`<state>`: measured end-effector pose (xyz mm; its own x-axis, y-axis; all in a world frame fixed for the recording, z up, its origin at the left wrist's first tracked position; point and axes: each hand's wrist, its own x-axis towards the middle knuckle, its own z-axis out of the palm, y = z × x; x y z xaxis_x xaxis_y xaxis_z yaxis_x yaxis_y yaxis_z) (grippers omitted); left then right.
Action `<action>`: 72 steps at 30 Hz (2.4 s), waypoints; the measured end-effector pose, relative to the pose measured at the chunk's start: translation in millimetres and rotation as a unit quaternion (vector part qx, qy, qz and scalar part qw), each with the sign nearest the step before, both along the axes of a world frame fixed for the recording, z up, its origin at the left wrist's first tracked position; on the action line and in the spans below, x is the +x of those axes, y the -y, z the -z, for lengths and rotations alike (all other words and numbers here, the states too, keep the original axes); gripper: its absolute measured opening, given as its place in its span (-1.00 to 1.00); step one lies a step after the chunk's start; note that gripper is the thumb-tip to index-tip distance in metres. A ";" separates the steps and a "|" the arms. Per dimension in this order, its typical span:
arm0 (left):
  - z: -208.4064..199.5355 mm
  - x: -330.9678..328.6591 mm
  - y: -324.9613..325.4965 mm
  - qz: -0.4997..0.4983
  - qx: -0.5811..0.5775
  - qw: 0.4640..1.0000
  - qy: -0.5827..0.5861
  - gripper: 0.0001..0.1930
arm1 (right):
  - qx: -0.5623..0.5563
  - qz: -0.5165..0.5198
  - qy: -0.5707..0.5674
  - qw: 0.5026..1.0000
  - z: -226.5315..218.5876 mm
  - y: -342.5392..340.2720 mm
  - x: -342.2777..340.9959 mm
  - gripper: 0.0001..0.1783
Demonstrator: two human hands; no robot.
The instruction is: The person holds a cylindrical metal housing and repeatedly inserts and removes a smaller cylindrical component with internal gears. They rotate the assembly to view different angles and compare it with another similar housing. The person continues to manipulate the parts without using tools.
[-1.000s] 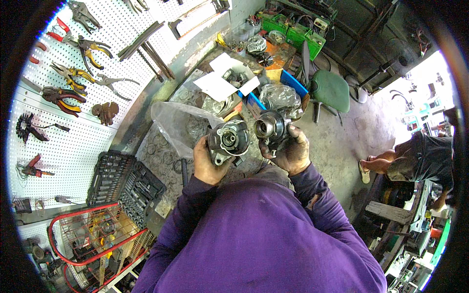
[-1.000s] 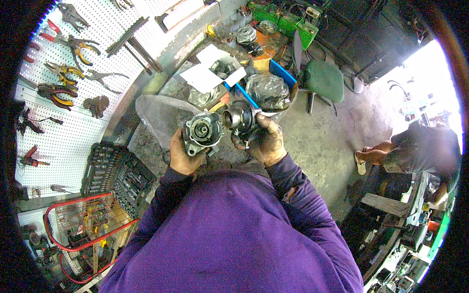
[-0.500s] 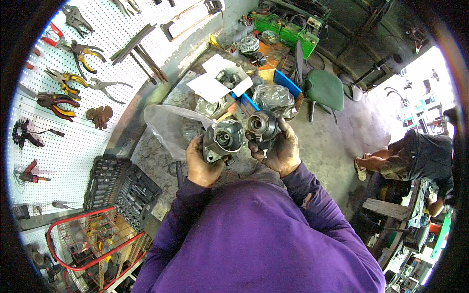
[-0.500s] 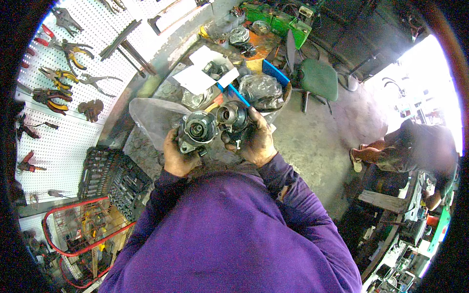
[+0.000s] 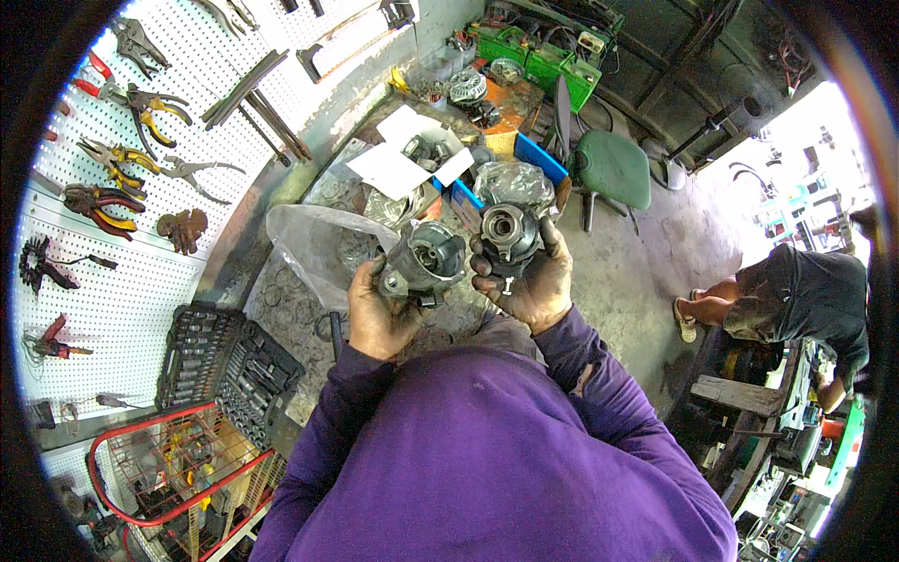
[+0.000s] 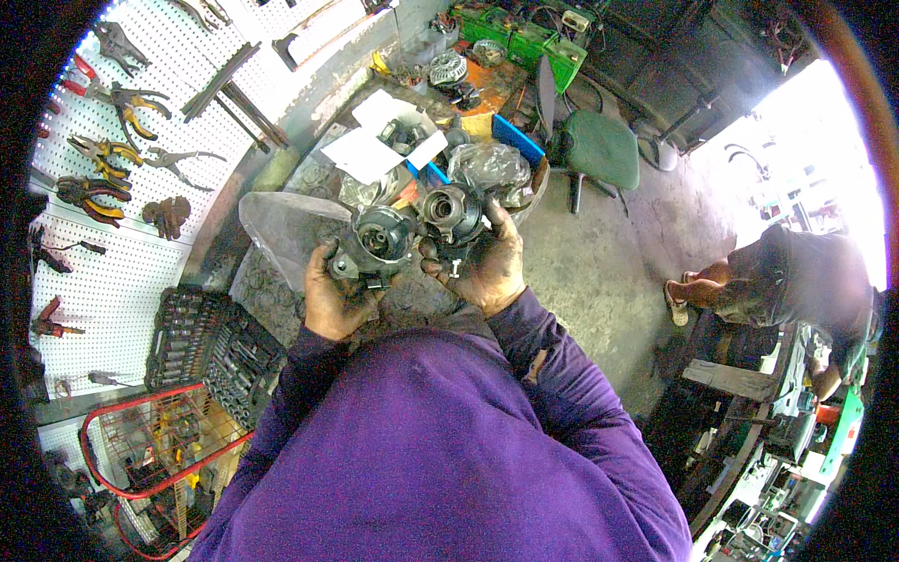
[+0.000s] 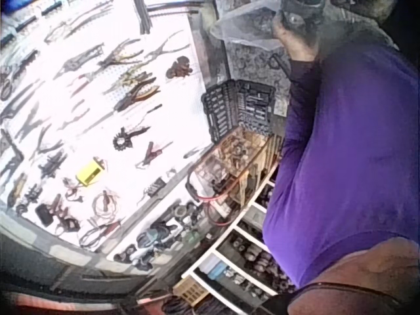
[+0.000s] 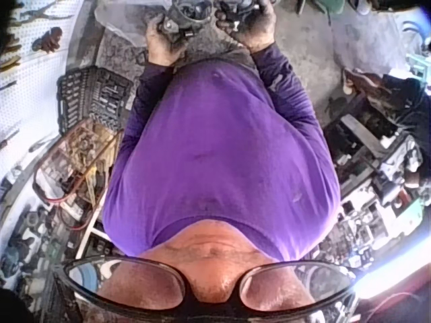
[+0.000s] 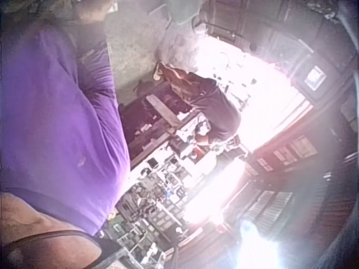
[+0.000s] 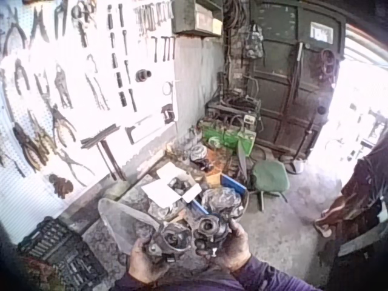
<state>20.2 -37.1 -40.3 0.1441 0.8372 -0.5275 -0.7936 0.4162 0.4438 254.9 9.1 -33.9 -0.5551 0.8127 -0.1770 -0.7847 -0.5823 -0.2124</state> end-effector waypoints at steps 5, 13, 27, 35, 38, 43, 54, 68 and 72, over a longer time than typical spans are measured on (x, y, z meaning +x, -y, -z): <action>8.2 0.7 -2.0 0.004 0.017 1.000 0.023 -0.36 | 0.008 -0.010 -0.074 0.997 5.9 -3.2 3.0 -0.11; 3.5 3.1 -0.3 -0.004 -0.005 0.999 0.040 -0.45 | -0.002 0.045 -0.011 0.999 7.9 2.2 2.3 -0.16; 6.7 -2.1 4.1 0.061 0.116 0.990 0.059 -0.41 | 0.118 0.055 0.089 0.988 11.0 -5.8 17.1 -0.21; -1.3 3.7 1.0 0.117 0.054 0.991 -0.027 -0.30 | 0.213 0.072 0.232 0.946 -13.1 -1.5 16.5 -0.07; -1.5 6.1 -1.4 0.138 0.054 0.989 -0.019 -0.30 | 0.244 0.066 0.295 0.921 -24.0 -1.0 18.8 -0.02; -0.8 15.3 -1.2 0.099 0.051 0.994 0.007 -0.21 | 0.349 0.040 0.438 0.827 -42.6 -5.7 18.5 -0.03; -7.9 11.5 3.6 0.105 0.074 0.992 -0.018 -0.21 | 0.503 -0.051 0.498 0.704 -66.1 -19.1 13.9 -0.17; 2.5 12.0 -3.4 0.104 0.027 0.994 -0.027 -0.18 | 0.534 -0.057 0.589 0.604 -78.7 -18.7 1.4 -0.14; -3.1 14.2 -2.9 0.073 0.033 0.997 0.004 -0.21 | 0.596 0.012 0.635 0.491 -79.8 -11.5 -4.2 -0.15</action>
